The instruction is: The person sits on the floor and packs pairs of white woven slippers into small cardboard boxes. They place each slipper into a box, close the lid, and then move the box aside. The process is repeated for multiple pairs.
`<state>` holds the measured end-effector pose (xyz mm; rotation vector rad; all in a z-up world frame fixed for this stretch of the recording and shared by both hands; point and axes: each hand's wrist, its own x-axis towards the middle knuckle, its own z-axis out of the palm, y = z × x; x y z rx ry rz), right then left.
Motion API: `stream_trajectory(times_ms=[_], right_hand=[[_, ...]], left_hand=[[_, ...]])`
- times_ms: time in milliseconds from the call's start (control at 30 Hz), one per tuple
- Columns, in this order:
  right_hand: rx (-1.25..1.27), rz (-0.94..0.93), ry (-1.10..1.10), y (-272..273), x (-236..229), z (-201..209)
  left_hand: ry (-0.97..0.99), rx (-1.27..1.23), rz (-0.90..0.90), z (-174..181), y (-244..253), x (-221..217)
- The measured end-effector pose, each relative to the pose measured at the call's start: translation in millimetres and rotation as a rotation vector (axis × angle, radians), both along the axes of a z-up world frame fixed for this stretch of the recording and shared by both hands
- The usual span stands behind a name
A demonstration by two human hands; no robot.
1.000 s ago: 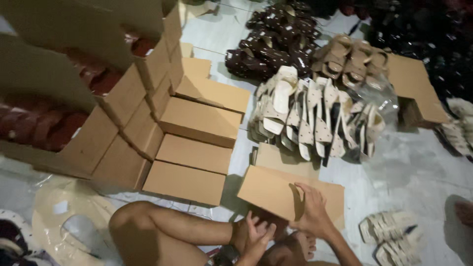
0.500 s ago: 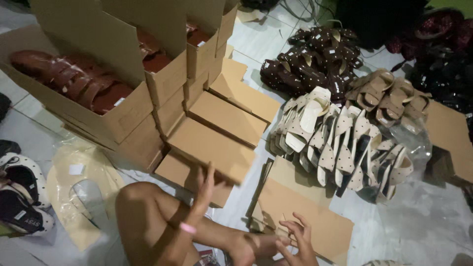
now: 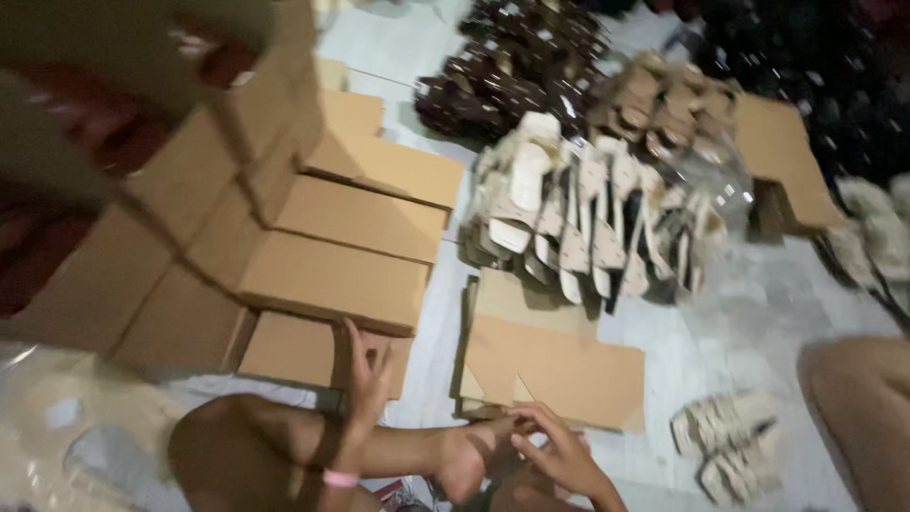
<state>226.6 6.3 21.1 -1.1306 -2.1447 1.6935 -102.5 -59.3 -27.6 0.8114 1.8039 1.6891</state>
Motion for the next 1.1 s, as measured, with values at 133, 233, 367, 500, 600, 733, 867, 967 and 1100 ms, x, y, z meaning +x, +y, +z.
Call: stream_trajectory(times_ms=[133, 233, 367, 500, 600, 733, 867, 967, 1100], right_hand=[[0.064, -0.001, 0.013, -3.6, -2.0, 3.9], [0.044, -0.026, 0.014, -10.1, -1.5, 6.1], [0.098, -0.050, 0.063, -14.4, -3.6, 16.3], [0.227, -0.041, 0.102, -20.1, 5.4, 26.6], [0.133, -0.105, 0.031, -24.1, 14.6, 27.7], [0.415, -0.111, -0.090, -21.3, 34.2, 29.6], [1.122, -0.120, -0.217, -7.2, 68.7, 34.8], [1.184, -0.160, -0.416, 7.4, 98.1, 41.3], [1.036, -0.013, -0.580, 22.8, 93.3, 49.9]], left_hand=[[0.619, -0.067, -0.243, 8.3, -2.3, 67.3], [0.970, -0.085, -0.893, -11.6, 14.5, 87.8], [1.547, -0.120, -1.163, -64.0, 61.9, 110.4], [1.787, -0.115, -1.238, -109.5, 87.1, 119.1], [1.840, 0.132, -1.363, -110.1, 97.5, 99.4], [1.923, 0.168, -1.538, -47.7, 97.9, 88.5], [1.594, 0.398, -1.485, 45.7, 85.4, 78.2], [1.052, 0.324, -1.399, 84.7, 77.0, 62.3], [0.389, 0.473, -0.770, 71.4, 73.1, 60.4]])
